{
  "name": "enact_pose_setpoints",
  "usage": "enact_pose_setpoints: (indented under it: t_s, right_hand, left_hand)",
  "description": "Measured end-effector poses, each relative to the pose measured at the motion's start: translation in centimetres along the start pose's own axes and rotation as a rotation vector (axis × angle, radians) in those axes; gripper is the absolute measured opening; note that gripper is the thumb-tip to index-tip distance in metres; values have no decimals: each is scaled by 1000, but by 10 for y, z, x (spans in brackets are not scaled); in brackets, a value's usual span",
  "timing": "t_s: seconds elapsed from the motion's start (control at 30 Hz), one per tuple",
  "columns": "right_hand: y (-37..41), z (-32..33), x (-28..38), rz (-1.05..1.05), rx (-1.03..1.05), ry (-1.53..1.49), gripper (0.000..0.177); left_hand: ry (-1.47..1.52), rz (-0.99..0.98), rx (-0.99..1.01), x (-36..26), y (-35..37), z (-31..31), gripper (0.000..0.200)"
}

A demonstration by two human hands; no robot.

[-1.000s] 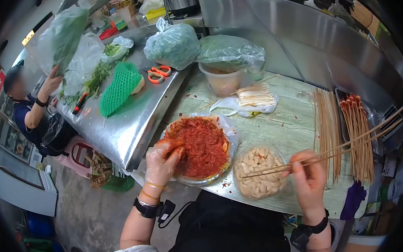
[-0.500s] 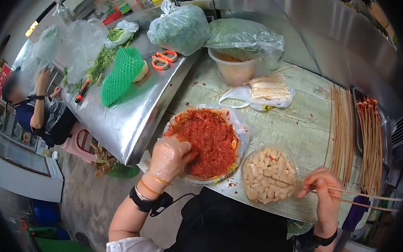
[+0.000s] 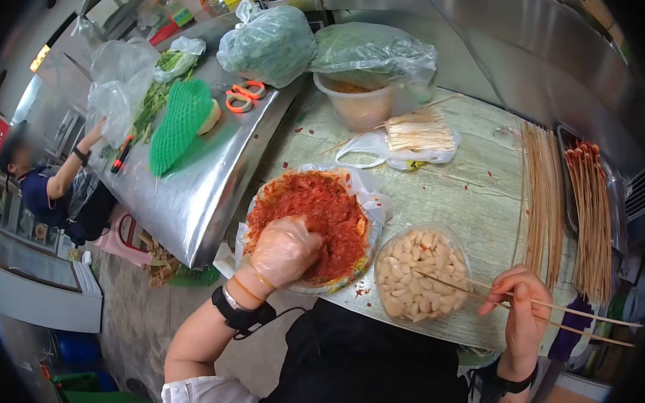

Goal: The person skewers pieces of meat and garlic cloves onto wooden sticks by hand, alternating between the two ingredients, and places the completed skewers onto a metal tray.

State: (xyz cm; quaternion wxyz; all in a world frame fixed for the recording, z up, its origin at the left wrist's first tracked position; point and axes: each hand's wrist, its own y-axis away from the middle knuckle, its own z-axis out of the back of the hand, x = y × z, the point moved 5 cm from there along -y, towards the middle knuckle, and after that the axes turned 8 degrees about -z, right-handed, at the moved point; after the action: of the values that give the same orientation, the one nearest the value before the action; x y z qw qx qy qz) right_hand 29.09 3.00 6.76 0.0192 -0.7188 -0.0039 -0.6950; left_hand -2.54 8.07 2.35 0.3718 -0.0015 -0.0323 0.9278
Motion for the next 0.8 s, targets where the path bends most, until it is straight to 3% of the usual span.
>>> enact_pose_setpoints:
  t_s: [0.07,0.1,0.13,0.2,0.23,0.27,0.33,0.47,0.67,0.73,0.8]
  right_hand:
    - [1,2,0,-12,-4,-7,36]
    - [1,2,0,-25,-2,-16,35]
    - [1,1,0,-13,1,-19,35]
    - [0,0,-4,-11,-28,-31,31]
    - [-1,-2,-3,1,-24,-34,31]
    - [-1,-2,-4,-20,-18,-51,31]
    - [0,-3,-4,-37,-15,-61,31]
    - [2,-8,-6,-63,-24,-53,29]
    - [7,-10,-2,-54,-22,-51,27]
    - [8,-9,0,-48,-37,-32,26]
    - [12,-4,4,-52,-74,-19,25]
  left_hand:
    - [250,53,-205,12,5,9,11]
    - [283,193,-142,22,13,2,13]
    - [273,193,-150,22,15,0,13]
    - [678,391,-304,36,25,-4,11]
    - [995,391,-268,44,30,-18,13]
    - [990,388,-275,40,29,-11,13]
    - [1673,702,-257,26,32,-14,14]
    - [1797,601,-396,26,31,-28,16]
    - [1932,635,-584,16,27,-16,17]
    - [1611,775,-466,19,32,-15,12]
    - [1419,620,-711,25,31,-23,8]
